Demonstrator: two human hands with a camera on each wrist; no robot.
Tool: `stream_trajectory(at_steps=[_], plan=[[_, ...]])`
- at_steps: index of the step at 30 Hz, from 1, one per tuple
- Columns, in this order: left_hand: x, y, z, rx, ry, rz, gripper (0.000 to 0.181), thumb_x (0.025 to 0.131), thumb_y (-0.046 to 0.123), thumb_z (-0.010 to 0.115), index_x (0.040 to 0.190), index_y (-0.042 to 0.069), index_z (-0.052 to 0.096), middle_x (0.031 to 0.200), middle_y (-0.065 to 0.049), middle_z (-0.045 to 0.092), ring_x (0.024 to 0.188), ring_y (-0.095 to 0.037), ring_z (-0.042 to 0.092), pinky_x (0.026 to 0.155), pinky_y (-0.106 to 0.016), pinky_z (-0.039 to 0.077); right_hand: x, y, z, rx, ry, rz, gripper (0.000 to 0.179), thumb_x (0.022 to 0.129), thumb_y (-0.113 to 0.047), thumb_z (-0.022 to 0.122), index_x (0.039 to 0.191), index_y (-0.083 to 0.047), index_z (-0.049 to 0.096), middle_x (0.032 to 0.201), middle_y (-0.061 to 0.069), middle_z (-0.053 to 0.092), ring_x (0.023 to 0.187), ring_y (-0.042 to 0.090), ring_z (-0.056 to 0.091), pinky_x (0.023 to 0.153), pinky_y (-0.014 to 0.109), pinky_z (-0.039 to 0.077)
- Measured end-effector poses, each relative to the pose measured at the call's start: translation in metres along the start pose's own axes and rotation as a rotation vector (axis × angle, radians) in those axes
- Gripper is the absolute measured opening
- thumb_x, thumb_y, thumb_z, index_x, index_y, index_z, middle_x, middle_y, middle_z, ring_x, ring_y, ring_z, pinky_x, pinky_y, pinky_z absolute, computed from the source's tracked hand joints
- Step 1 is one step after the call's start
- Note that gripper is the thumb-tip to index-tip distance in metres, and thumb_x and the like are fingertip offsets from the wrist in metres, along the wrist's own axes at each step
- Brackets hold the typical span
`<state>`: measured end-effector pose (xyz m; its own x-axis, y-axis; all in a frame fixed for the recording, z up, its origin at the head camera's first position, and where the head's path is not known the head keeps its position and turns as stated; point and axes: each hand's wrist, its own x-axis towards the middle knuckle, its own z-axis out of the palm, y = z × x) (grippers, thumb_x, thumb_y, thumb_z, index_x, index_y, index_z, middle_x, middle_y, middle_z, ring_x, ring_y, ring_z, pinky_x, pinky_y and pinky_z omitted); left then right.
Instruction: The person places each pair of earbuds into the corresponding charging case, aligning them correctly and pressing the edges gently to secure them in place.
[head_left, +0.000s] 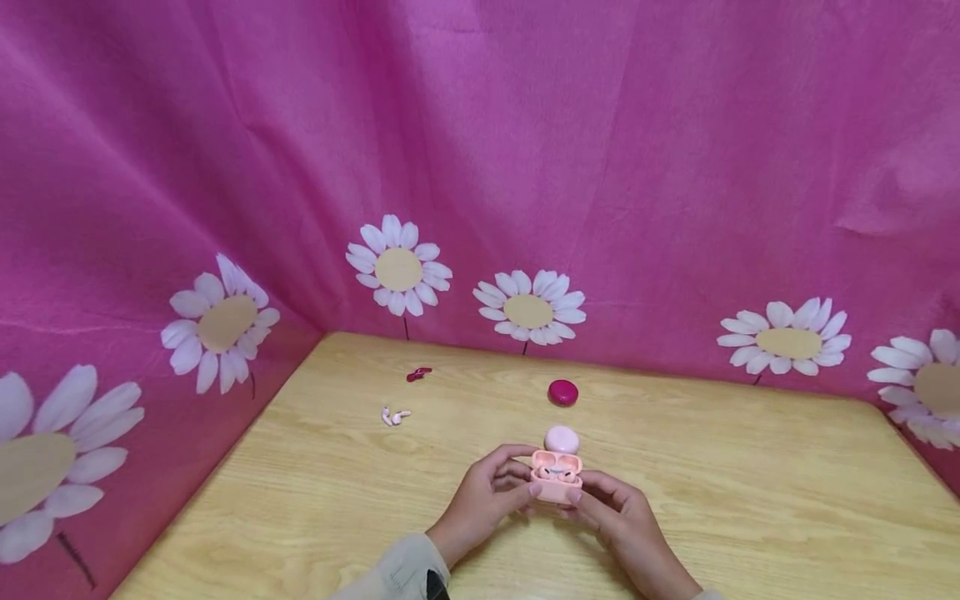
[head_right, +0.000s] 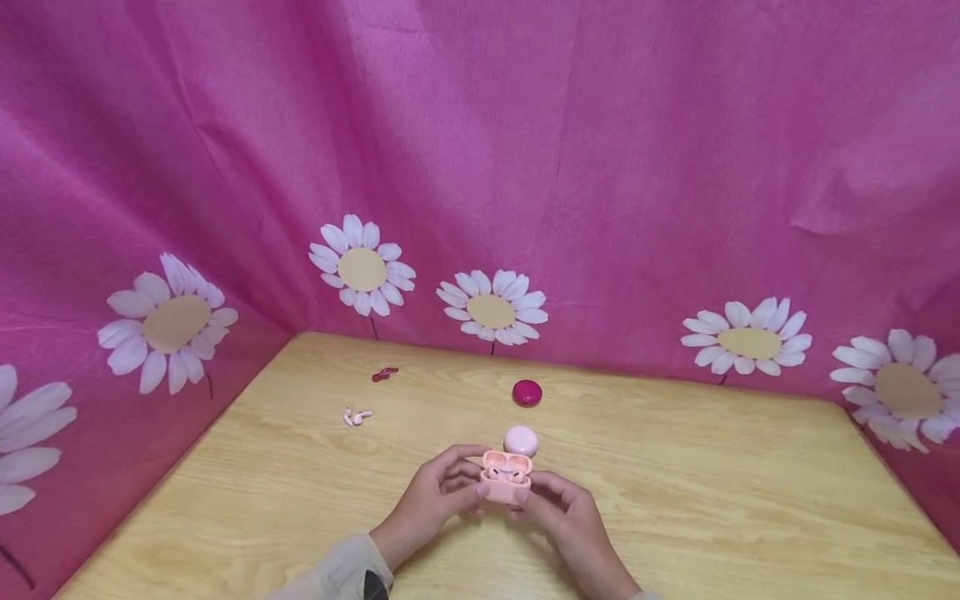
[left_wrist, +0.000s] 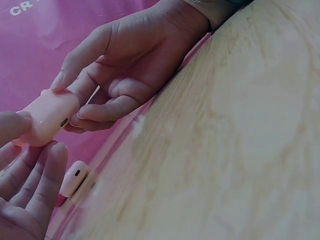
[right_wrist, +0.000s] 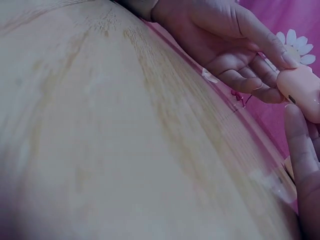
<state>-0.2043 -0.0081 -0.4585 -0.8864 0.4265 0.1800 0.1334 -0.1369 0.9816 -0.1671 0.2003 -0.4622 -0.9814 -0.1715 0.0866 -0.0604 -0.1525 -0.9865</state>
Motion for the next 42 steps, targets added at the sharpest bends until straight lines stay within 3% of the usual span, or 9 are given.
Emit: stream_trajectory(at_steps=[5,14,23,33,42], plan=[[-0.0010,-0.0020,-0.0006,-0.015,-0.005,-0.017,0.042,0.089,0.008,0.069,0.129,0.007,0.056,0.100,-0.011,0.065,0.085,-0.016,0.064,0.070,-0.037,0.058,-0.0012,0.0021,0.0007,0.025,-0.002,-0.011,0.040,0.094,-0.005,0.060,0.123,0.018,0.046,0.106,0.015,0.063,0.092,0.019,0.066,0.083,0.037,0.054],[-0.0010,-0.0039,-0.0022,-0.001,-0.007,-0.010,0.043,0.090,0.011,0.068,0.130,0.006,0.055,0.100,-0.012,0.066,0.083,-0.015,0.065,0.069,-0.036,0.057,-0.0004,0.0003,-0.0006,0.069,-0.077,-0.059,0.053,0.095,-0.002,0.057,0.142,0.004,0.035,0.103,0.014,0.065,0.091,0.021,0.067,0.085,0.040,0.054],[0.0010,-0.0012,-0.0025,-0.004,-0.017,-0.030,0.046,0.090,0.013,0.069,0.133,0.011,0.054,0.099,-0.008,0.064,0.084,-0.015,0.064,0.065,-0.030,0.056,0.0008,-0.0002,-0.0024,0.059,-0.080,-0.086,0.051,0.094,-0.001,0.057,0.140,0.006,0.037,0.102,0.013,0.065,0.090,0.023,0.067,0.084,0.041,0.054],[0.0004,-0.0017,-0.0030,-0.004,-0.020,-0.035,0.043,0.090,0.012,0.069,0.131,0.011,0.057,0.098,-0.007,0.065,0.081,-0.016,0.064,0.065,-0.031,0.057,0.0004,0.0001,-0.0003,0.053,-0.069,-0.083,0.048,0.094,-0.001,0.057,0.138,0.006,0.039,0.097,0.011,0.067,0.085,0.019,0.067,0.081,0.038,0.055],[0.0000,-0.0037,-0.0041,0.013,-0.044,0.010,0.045,0.090,0.012,0.069,0.132,0.006,0.055,0.096,-0.009,0.065,0.075,-0.014,0.064,0.068,-0.035,0.058,-0.0001,0.0017,-0.0021,0.058,-0.109,-0.125,0.048,0.095,0.002,0.055,0.139,0.008,0.037,0.097,0.009,0.068,0.085,0.017,0.066,0.081,0.039,0.056]])
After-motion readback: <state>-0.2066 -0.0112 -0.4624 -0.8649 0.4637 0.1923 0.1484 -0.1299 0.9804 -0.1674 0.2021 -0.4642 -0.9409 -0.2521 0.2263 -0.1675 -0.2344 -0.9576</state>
